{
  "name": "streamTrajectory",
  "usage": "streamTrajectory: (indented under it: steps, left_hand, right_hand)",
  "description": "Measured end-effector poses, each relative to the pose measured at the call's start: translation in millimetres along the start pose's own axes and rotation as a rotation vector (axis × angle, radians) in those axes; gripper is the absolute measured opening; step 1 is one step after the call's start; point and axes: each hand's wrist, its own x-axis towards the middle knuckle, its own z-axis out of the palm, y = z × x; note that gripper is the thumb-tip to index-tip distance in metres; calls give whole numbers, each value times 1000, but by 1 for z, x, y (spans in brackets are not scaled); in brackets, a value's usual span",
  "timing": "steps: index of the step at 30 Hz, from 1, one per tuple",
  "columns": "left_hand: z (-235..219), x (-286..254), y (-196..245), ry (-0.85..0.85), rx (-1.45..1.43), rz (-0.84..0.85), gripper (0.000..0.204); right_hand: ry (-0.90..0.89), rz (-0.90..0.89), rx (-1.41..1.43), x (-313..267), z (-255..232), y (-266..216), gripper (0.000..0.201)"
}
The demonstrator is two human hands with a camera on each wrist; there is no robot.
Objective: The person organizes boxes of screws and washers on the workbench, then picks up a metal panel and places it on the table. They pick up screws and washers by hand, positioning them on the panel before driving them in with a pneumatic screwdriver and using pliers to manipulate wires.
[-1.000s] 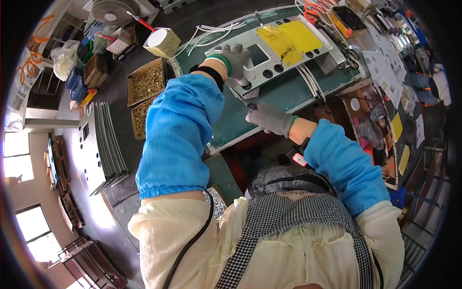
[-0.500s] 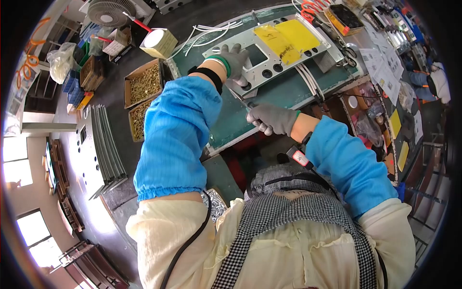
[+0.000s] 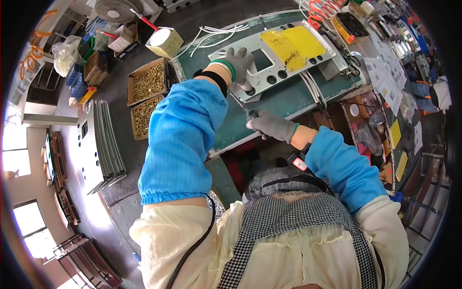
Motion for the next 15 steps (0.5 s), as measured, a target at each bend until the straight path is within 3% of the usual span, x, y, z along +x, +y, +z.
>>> streamTrajectory:
  steps: [9,15]
  left_hand:
    - [1,2,-1,-1,12,5,111]
    - [-1,-2,2,1,9,-3,110]
  right_hand:
    - [-54,-2,133,0,-5,0,18]
    - [-3,-22,-25,-3,-6,-11,17]
